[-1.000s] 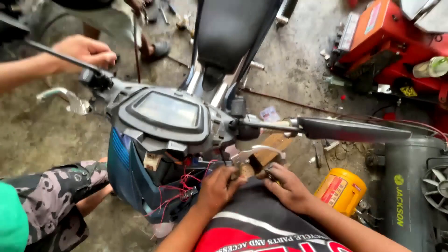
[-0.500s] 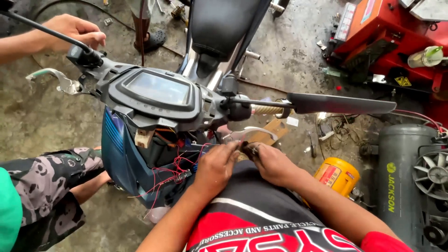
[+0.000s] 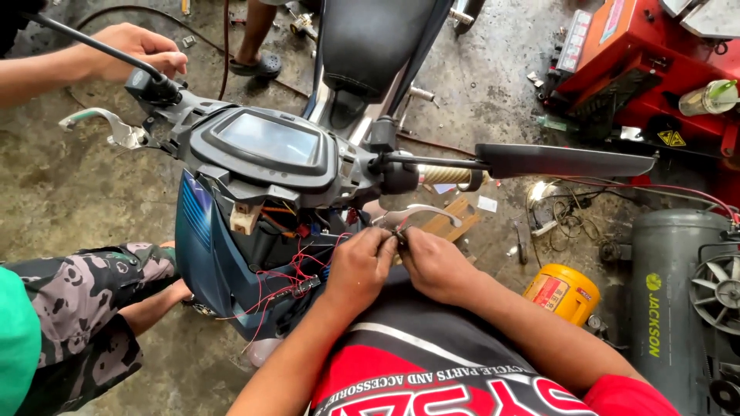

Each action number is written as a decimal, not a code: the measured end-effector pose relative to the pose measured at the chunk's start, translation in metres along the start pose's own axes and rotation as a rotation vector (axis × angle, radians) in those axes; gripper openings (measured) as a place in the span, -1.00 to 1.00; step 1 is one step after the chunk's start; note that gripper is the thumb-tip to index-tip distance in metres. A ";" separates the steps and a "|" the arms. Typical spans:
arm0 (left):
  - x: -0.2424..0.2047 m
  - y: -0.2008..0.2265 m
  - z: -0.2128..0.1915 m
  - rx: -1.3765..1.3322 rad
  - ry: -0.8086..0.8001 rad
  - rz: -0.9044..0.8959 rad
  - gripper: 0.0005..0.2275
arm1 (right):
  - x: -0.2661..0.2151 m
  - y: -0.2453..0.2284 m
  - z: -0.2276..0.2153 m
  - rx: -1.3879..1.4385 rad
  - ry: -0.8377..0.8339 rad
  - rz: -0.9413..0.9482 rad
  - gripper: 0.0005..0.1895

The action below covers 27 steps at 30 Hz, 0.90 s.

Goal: Testing and repairing the electrical wiring system of a motorcycle, involving wire manipulation and taping.

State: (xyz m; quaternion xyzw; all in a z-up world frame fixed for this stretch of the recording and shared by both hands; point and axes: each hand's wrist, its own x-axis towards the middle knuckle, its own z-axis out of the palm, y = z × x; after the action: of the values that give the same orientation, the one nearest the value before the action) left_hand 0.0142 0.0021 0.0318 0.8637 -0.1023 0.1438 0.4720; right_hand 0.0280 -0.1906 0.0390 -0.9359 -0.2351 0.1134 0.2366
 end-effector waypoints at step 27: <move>0.014 0.000 -0.020 -0.203 -0.089 0.196 -0.90 | 0.015 0.007 -0.031 0.715 -0.430 0.151 -0.89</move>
State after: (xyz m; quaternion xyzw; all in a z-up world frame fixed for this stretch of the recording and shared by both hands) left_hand 0.0245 0.0186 0.0466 0.8029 -0.2209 0.1397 0.5358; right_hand 0.0535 -0.2005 0.0606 -0.7644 -0.1555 0.3978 0.4831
